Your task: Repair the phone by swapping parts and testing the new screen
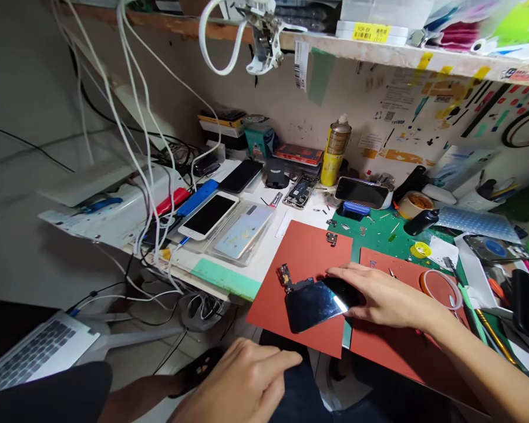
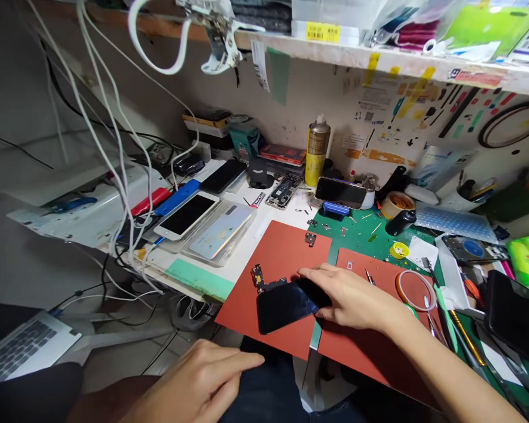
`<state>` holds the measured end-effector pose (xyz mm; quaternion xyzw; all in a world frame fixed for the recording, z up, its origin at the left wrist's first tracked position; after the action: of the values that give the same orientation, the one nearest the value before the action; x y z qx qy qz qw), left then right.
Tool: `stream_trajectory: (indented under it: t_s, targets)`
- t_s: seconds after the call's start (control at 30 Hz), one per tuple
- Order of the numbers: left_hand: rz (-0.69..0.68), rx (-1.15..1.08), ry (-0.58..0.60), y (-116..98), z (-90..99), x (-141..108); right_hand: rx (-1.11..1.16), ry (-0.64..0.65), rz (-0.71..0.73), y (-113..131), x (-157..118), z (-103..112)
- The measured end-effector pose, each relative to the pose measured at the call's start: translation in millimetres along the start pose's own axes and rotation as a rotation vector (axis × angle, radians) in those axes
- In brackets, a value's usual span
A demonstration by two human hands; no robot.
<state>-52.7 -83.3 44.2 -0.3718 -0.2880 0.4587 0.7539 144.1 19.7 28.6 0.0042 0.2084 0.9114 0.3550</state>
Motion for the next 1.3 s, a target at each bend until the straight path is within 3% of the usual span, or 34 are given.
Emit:
stream_trajectory:
  t_s: [0.2,0.47,0.63,0.9,1.07,1.17,1.3]
  targets:
    - [-0.126,0.099,-0.255,8.2,25.9,3.7,0.05,0.091,-0.036,-1.9,0.7,2.4]
    - [-0.283,0.202,-0.167,16.4,3.6,23.9,0.073,0.1,0.002,0.3,-2.4,5.4]
    - [-0.328,0.151,-0.179,14.0,3.6,27.3,0.088,0.044,0.035,0.1,-3.4,10.9]
    - [-0.389,0.117,-0.301,9.7,8.9,33.1,0.088,-0.114,-0.015,-11.7,-15.0,29.9]
    - [-0.422,0.132,-0.345,4.6,9.9,33.7,0.088,-0.407,-0.196,-25.1,-46.1,47.3]
    - [-0.446,0.138,-0.363,2.5,9.2,33.6,0.108,-0.556,-0.339,-32.9,-64.9,42.2]
    - [-0.473,0.159,-0.39,0.9,7.3,33.3,0.223,-0.583,-0.414,-34.3,-65.4,22.5]
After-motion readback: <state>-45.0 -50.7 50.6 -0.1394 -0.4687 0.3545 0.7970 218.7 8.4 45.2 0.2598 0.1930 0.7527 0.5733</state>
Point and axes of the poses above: each hand's wrist, its own x-axis towards the middle knuckle, its own z-axis out of the back of the hand, y = z × x, the point moved 10 cm from there along x, towards the middle knuckle, and after that the axes turned 10 degrees about -x, right-handed, at the moved point
